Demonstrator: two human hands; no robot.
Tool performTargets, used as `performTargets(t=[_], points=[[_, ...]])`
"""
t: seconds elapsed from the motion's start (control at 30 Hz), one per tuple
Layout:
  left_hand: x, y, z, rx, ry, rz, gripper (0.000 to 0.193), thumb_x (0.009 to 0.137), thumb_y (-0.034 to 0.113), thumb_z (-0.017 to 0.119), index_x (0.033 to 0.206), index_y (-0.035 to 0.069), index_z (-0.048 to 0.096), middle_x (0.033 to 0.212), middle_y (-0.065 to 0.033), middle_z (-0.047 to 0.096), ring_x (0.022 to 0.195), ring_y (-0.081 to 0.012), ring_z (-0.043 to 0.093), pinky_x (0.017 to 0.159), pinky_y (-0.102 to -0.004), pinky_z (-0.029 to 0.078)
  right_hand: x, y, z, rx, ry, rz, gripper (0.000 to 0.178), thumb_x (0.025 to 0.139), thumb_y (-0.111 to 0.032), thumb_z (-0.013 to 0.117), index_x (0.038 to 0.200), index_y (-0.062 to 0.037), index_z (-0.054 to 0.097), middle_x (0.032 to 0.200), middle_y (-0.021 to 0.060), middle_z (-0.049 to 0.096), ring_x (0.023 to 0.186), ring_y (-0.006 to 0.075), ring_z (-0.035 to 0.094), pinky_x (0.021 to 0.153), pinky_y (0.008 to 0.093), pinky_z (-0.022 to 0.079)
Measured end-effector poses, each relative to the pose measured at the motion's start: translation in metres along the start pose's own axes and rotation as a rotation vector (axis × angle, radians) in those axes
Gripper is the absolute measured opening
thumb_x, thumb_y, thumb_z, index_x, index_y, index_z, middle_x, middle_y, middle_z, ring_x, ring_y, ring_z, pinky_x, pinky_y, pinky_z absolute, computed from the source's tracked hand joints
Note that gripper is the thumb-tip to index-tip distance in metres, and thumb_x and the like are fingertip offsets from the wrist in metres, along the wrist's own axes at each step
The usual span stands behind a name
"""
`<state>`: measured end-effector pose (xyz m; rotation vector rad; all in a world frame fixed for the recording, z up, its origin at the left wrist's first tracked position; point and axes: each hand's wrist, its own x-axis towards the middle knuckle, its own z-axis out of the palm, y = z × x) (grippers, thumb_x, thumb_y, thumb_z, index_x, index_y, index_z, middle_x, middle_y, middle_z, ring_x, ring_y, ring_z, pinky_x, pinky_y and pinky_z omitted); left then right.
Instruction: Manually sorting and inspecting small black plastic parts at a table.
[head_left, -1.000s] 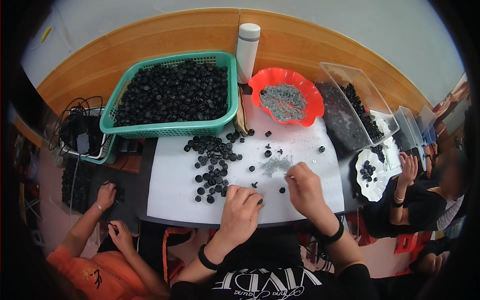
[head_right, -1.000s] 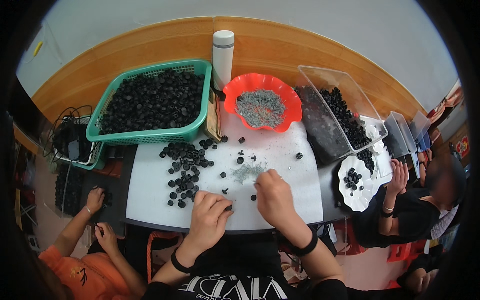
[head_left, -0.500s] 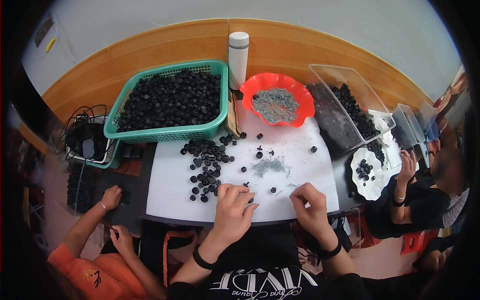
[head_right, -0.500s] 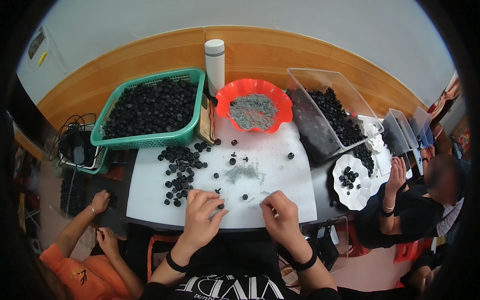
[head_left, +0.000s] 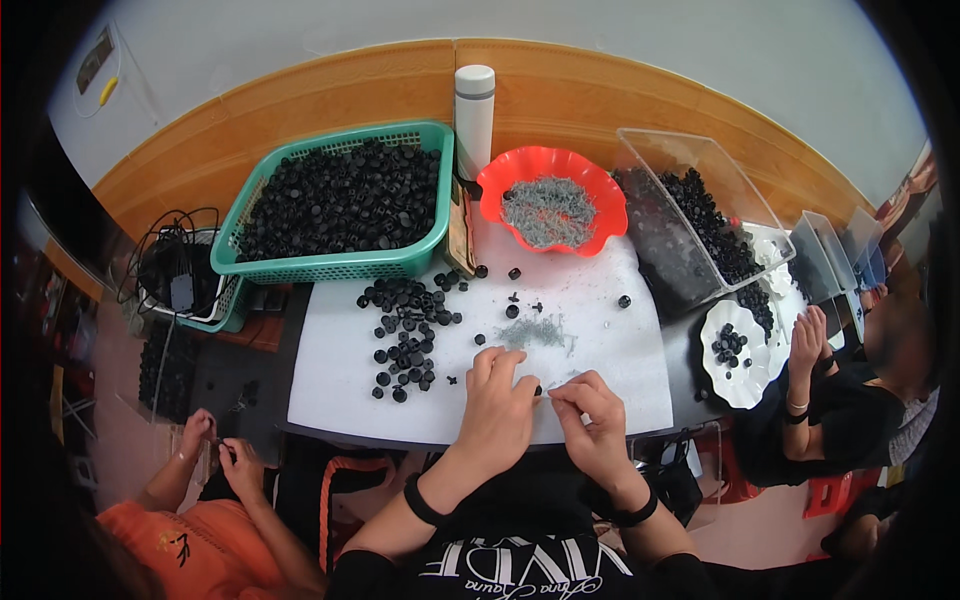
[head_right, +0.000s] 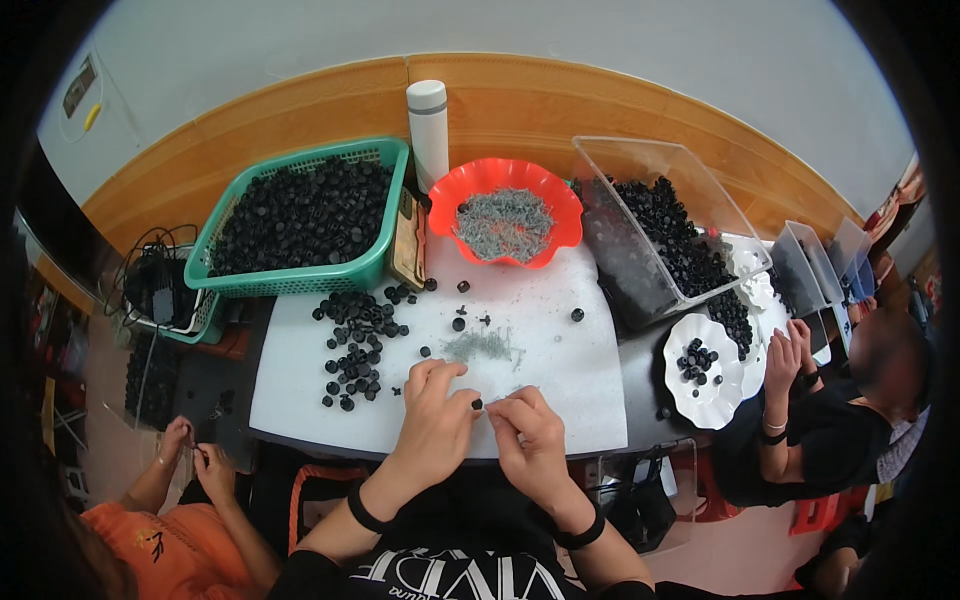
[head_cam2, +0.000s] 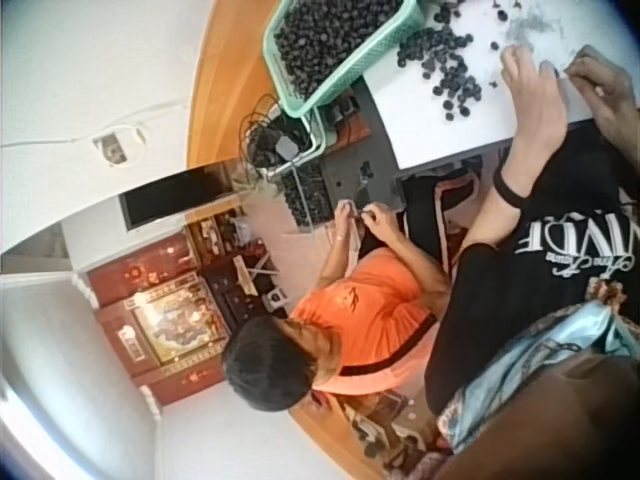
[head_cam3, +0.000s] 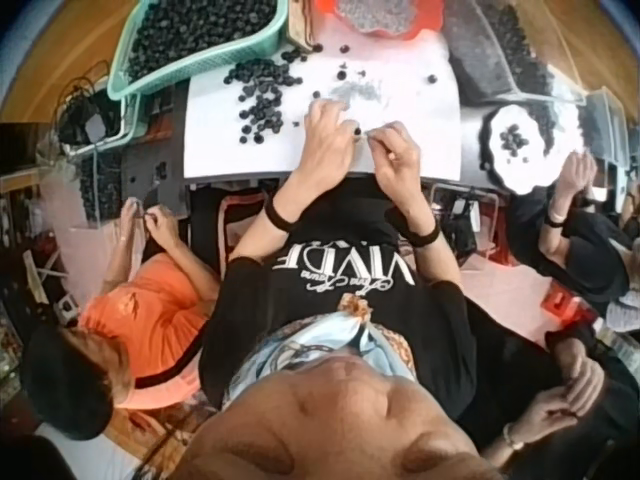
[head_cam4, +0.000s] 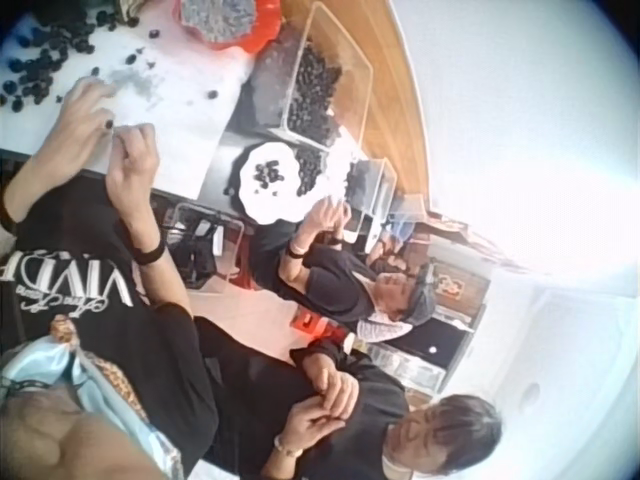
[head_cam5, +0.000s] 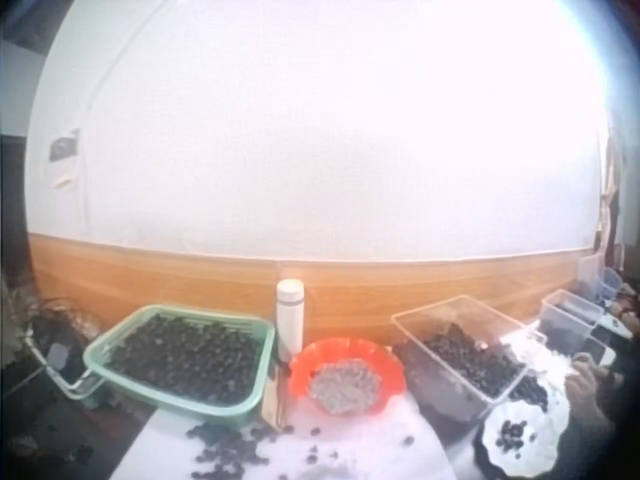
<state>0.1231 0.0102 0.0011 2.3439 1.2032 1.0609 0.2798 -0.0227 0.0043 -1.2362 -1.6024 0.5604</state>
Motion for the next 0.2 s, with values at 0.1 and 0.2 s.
performTargets(t=[0.1, 0.2], points=[[-0.005, 0.003, -0.004, -0.025, 0.021, 0.017, 0.023, 0.073, 0.000, 0.068, 0.096, 0.000, 0.065, 0.122, -0.0185, 0.054, 0.117, -0.0408, 0.044, 0.096, -0.0494, 0.037, 0.001, -0.003, 0.008, 0.010, -0.004, -0.046, 0.017, 0.078, 0.012, 0.061, 0.091, 0.0017, 0.066, 0.081, 0.0124, 0.058, 0.060, 0.0231, 0.059, 0.054, 0.0304, 0.045], [-0.012, 0.003, -0.009, 0.023, -0.010, 0.055, 0.020, 0.077, 0.006, 0.067, 0.095, -0.002, 0.065, 0.125, -0.0207, 0.053, 0.121, -0.0406, 0.044, 0.094, -0.0521, 0.038, -0.002, -0.006, 0.011, -0.034, -0.039, -0.005, 0.020, 0.078, 0.014, 0.062, 0.094, 0.0037, 0.066, 0.083, 0.0115, 0.061, 0.066, 0.0173, 0.064, 0.059, 0.0252, 0.050]])
